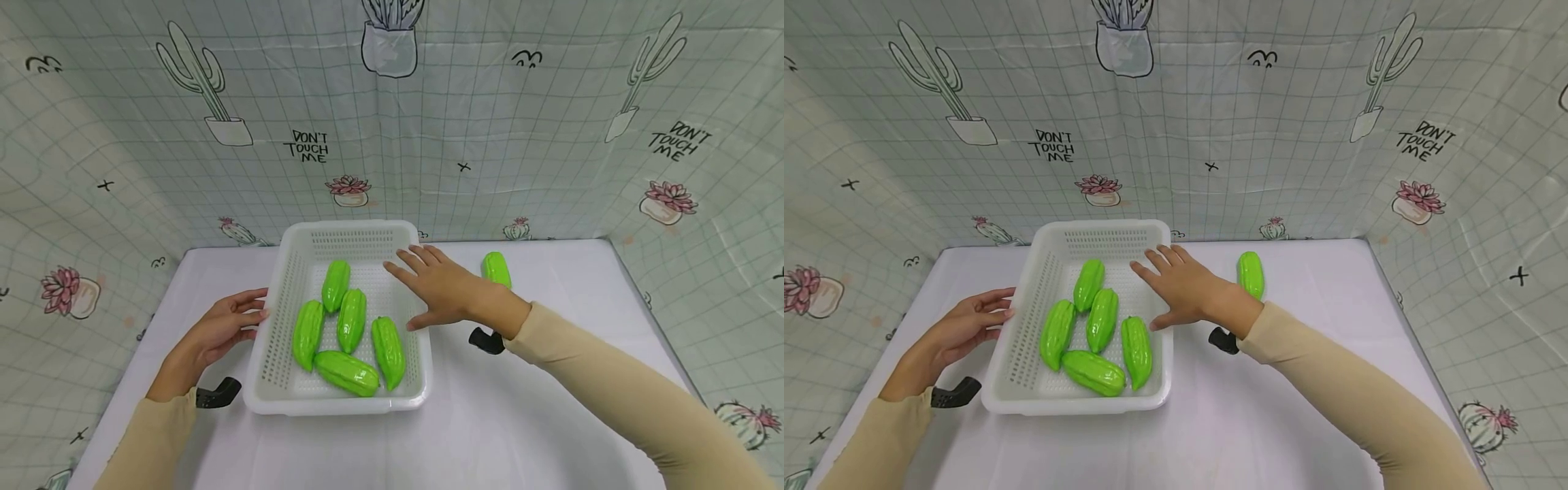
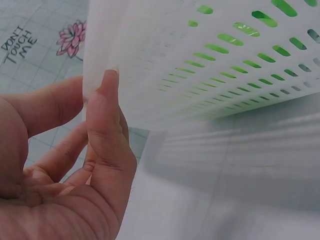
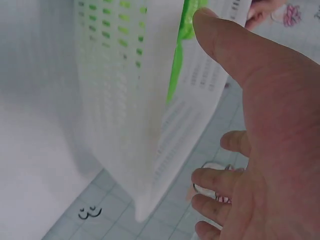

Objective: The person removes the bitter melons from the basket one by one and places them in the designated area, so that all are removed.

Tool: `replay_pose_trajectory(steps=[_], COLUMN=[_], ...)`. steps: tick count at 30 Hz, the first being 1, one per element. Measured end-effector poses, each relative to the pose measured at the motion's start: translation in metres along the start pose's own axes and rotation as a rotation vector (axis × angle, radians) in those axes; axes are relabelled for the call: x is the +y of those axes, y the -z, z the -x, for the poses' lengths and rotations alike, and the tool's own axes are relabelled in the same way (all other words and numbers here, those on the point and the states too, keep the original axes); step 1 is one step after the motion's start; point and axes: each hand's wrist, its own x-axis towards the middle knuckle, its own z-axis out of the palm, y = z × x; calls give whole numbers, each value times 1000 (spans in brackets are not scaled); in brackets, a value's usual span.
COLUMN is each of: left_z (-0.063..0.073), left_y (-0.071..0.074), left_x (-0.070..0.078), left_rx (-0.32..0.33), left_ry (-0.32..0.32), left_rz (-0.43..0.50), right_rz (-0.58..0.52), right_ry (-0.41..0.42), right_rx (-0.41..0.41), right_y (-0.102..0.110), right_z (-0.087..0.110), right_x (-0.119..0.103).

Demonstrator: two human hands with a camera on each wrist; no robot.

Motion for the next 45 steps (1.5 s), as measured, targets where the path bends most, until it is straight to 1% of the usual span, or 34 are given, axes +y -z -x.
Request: replay_pose_trajectory(steps=[10,16,21,28,34,37,45], left_z=[0,-1,-1,0,0,-1,-1], left_y=[0,0,0,1,1,1,1], left_x=[0,0,0,0,0,0,0], left_rx=[6,7,10,4,2,1,3], left_ry=[7,14,17,13,7,5,5], left_rz=[-4,1,-1,-5,-2,3,-6], right_rz=[57,93,110,169,145,136,185], right_ry=[50,63,40,14,-34,-55,-92], right_rx=[-68,-104,-156,-216,-260,-283,-314], right_y=[-5,-6,-7,-10,-14,-15,-18], right_z=[-14,-22,-27,-33,-38,-39,-43], right_x=[-30,-44,-54,-68,-78,-81,-85])
